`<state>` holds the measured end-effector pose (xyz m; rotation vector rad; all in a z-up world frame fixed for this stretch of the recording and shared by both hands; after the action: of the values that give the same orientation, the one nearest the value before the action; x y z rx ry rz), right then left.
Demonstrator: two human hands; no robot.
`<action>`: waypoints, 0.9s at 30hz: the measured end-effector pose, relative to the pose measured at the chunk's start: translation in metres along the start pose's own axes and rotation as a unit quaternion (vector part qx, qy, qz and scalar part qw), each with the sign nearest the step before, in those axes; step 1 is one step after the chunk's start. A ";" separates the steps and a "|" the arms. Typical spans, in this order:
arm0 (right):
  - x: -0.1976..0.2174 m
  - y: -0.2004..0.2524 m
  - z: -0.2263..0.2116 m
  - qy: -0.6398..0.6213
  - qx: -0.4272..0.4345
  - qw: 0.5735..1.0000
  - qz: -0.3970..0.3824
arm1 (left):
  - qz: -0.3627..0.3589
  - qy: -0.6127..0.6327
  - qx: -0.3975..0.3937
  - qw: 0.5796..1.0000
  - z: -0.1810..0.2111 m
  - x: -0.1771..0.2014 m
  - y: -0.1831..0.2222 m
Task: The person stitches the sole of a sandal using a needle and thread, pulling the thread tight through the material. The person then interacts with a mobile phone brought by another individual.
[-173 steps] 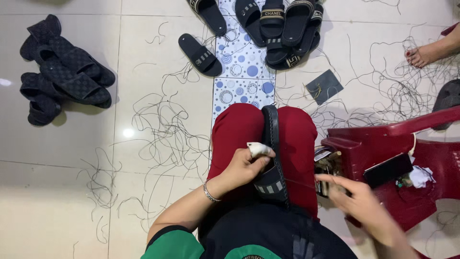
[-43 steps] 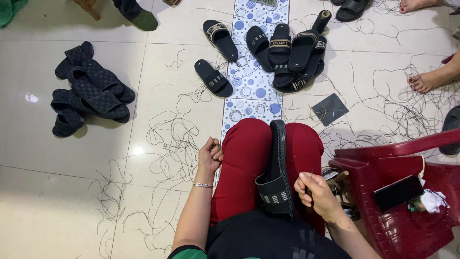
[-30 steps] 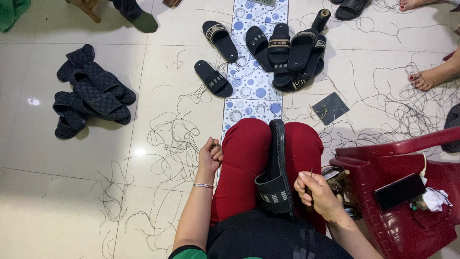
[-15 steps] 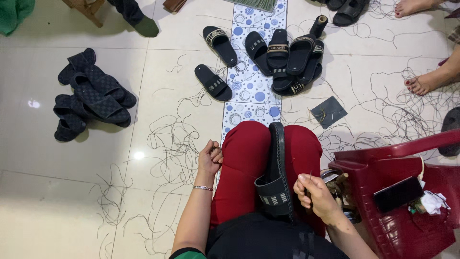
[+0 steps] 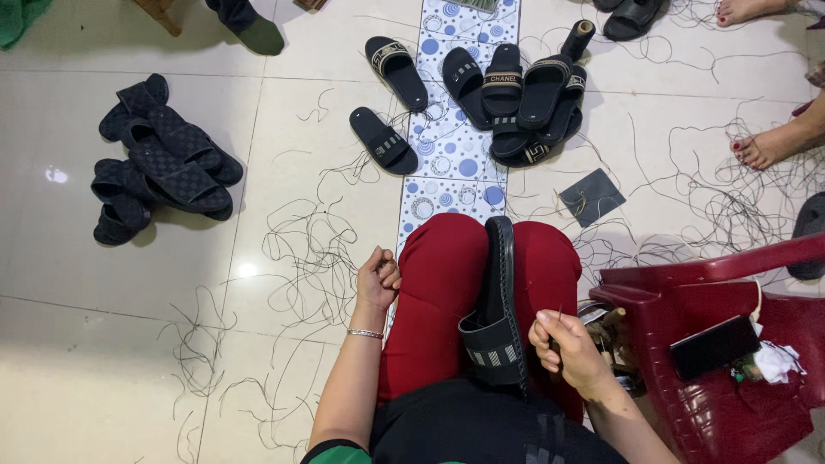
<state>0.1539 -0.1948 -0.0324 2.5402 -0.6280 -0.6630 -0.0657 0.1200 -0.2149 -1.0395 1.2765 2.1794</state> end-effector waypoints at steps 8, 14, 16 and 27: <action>0.004 -0.004 0.006 -0.016 0.000 1.000 -0.007 | -0.005 -0.011 -0.007 1.000 0.001 0.001 0.000; 0.003 -0.002 0.000 -0.009 -0.005 1.000 -0.012 | -0.013 -0.009 0.000 1.000 0.000 0.005 -0.003; 0.004 -0.003 0.003 -0.002 -0.006 1.000 -0.013 | -0.014 -0.007 -0.001 1.000 0.000 0.005 -0.003; 0.001 -0.001 -0.003 0.004 -0.011 1.000 -0.008 | -0.022 0.004 0.004 1.000 0.000 0.005 -0.003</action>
<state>0.1565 -0.1941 -0.0313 2.5292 -0.5949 -0.6619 -0.0667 0.1212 -0.2213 -1.0651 1.2515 2.1380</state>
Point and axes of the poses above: each hand's wrist, its own y-axis away from the middle knuckle, its own x-axis out of the back of the hand, z = x × y, the point moved 1 cm from there along -y, towards the middle knuckle, and after that the axes turned 2 degrees about y, right-handed, at the moved point
